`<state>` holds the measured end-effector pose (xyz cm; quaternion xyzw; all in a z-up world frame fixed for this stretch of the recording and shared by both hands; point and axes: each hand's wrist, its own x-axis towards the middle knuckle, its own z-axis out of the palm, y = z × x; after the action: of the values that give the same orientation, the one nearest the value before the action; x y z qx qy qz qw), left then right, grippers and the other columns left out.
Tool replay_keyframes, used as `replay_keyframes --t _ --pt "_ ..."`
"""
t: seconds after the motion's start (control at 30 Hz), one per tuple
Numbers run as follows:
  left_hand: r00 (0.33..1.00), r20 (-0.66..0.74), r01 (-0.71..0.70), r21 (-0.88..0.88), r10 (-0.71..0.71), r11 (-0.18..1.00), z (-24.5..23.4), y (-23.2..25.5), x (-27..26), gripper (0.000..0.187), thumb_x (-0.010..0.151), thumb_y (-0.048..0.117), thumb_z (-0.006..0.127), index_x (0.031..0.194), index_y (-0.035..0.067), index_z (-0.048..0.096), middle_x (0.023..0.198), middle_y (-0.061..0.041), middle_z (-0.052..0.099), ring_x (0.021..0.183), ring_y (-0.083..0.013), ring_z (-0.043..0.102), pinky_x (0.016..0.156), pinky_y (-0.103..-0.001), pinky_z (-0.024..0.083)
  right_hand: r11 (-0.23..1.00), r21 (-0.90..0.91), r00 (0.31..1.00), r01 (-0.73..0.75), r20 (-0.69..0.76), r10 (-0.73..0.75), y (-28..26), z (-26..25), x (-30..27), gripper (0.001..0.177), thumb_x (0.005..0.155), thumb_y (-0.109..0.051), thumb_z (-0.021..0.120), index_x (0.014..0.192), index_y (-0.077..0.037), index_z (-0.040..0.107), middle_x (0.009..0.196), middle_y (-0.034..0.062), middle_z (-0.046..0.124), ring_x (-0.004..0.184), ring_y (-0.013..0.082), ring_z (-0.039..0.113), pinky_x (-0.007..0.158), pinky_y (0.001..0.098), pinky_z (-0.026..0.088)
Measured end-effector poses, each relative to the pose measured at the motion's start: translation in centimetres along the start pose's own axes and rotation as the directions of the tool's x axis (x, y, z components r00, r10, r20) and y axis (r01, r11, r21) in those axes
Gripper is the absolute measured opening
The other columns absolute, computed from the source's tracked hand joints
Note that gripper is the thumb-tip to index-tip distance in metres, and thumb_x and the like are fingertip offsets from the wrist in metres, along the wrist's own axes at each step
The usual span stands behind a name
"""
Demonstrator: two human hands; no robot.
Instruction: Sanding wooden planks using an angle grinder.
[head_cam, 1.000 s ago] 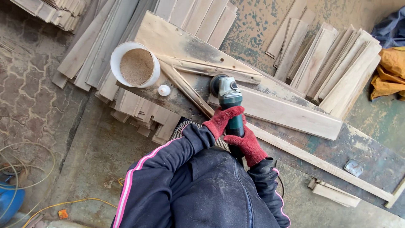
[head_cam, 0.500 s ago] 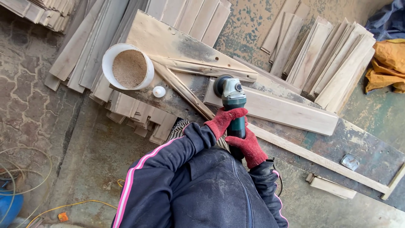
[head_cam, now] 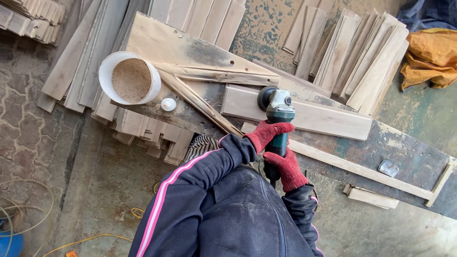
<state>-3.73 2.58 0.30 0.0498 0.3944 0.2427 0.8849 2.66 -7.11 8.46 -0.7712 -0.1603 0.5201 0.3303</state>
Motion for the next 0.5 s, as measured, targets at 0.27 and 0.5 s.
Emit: replay_keyframes --t 0.27,0.5 --pt "0.986 -0.136 -0.099 -0.044 0.093 0.994 -4.1 2.2 -1.6 0.051 0.063 0.016 0.097 0.101 -0.001 0.068 0.073 -0.024 0.071 0.065 -0.0353 0.075 0.062 -0.049 0.065 0.98 -0.199 0.992 0.01 0.128 0.016 -1.3 3.1 1.0 0.048 0.055 -0.019 0.097 0.092 -0.004 0.071 0.073 0.013 0.066 0.07 0.0245 0.067 0.066 0.0359 0.055" --pt "0.966 -0.238 -0.088 0.047 0.097 0.995 -6.5 3.9 -2.8 0.073 0.059 0.036 0.1 0.114 0.007 0.062 0.085 -0.017 0.073 0.083 -0.0345 0.076 0.081 -0.057 0.06 0.946 -0.321 0.975 0.045 0.22 0.028 -4.4 7.0 -0.3 0.052 0.051 -0.025 0.099 0.091 -0.006 0.071 0.074 0.0128 0.066 0.073 0.0245 0.067 0.069 0.0354 0.054"
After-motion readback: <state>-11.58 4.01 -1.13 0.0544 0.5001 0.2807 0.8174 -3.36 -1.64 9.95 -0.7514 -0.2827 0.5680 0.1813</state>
